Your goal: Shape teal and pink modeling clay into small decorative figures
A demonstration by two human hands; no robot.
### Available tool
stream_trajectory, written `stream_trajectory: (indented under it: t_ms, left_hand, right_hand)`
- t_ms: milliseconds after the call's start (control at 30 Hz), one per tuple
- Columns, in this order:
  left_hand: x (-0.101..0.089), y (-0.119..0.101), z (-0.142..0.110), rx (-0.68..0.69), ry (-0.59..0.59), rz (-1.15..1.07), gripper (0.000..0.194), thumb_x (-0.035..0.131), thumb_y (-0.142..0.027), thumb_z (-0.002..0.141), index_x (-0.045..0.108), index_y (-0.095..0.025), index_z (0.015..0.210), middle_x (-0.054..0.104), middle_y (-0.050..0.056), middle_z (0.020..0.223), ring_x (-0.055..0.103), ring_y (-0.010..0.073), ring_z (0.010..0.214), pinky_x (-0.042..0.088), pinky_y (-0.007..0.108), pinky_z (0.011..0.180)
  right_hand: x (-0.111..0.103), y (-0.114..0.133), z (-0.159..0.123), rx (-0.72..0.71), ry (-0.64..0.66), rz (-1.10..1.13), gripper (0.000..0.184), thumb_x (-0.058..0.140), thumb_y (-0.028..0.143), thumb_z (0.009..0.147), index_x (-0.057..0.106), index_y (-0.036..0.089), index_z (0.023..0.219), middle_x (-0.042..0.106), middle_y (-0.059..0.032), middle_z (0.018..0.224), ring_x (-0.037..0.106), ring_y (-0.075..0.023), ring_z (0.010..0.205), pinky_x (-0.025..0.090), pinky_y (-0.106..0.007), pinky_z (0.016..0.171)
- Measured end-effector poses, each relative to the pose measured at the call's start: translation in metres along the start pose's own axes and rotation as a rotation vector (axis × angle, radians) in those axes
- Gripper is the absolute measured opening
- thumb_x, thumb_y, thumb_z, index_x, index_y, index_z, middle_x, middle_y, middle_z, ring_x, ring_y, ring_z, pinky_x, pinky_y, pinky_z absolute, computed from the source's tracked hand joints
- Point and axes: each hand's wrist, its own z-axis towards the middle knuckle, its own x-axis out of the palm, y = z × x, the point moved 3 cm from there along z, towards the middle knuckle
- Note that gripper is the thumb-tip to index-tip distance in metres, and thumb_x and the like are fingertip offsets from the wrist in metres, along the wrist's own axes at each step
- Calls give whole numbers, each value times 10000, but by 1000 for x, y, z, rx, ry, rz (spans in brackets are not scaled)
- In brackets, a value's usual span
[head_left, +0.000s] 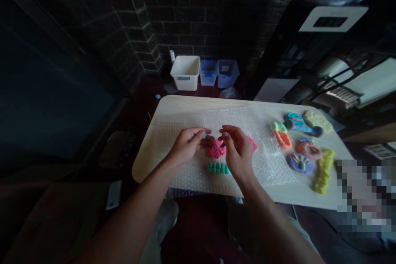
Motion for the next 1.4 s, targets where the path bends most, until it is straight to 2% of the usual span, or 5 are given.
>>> stream_trajectory:
  t_ms: [333,567,800,1233,1400]
  left_hand:
    - [3,-2,-7,-26,-105,34,462,1022,-452,643,720,-131,780,745,44,727,711,152,664,607,276,672]
    - [-10,-3,-15,-41,-115,147,552,927,-639,721,741,-121,749,747,91,682,714,195,600,606,303,595]
    - [-31,-20,-9,148,-367,257,443,837,-579,821,786,-142,866,783,105,838,731,187,717,555,261,639]
    - [-49,-33,-14,250,-452,242,203,773,-360,844,747,-160,816,747,62,783,688,155,673,533,260,625]
    - [-49,-31,-12,249,-452,270,212,764,-369,859,757,-160,823,757,72,792,698,163,680,535,266,623]
  right_hand:
    - [12,13,-4,-310,317,-89,347,710,282,1008,756,254,1350,783,-110,1169,732,-265,1070,600,-439,949]
    - [24,11,-5,-282,359,-202,247,642,357,1060,844,245,1148,811,-82,957,749,-233,865,584,-376,801]
    - [36,-18,4,-19,232,-36,364,590,368,1043,770,196,1308,836,-126,1073,798,-254,916,629,-408,793]
    - [43,-16,12,316,159,293,468,940,549,755,614,215,789,570,76,490,430,-80,370,305,-218,370]
    - [40,-25,15,283,187,343,477,900,602,785,642,224,919,797,-41,818,742,-173,660,625,-309,639]
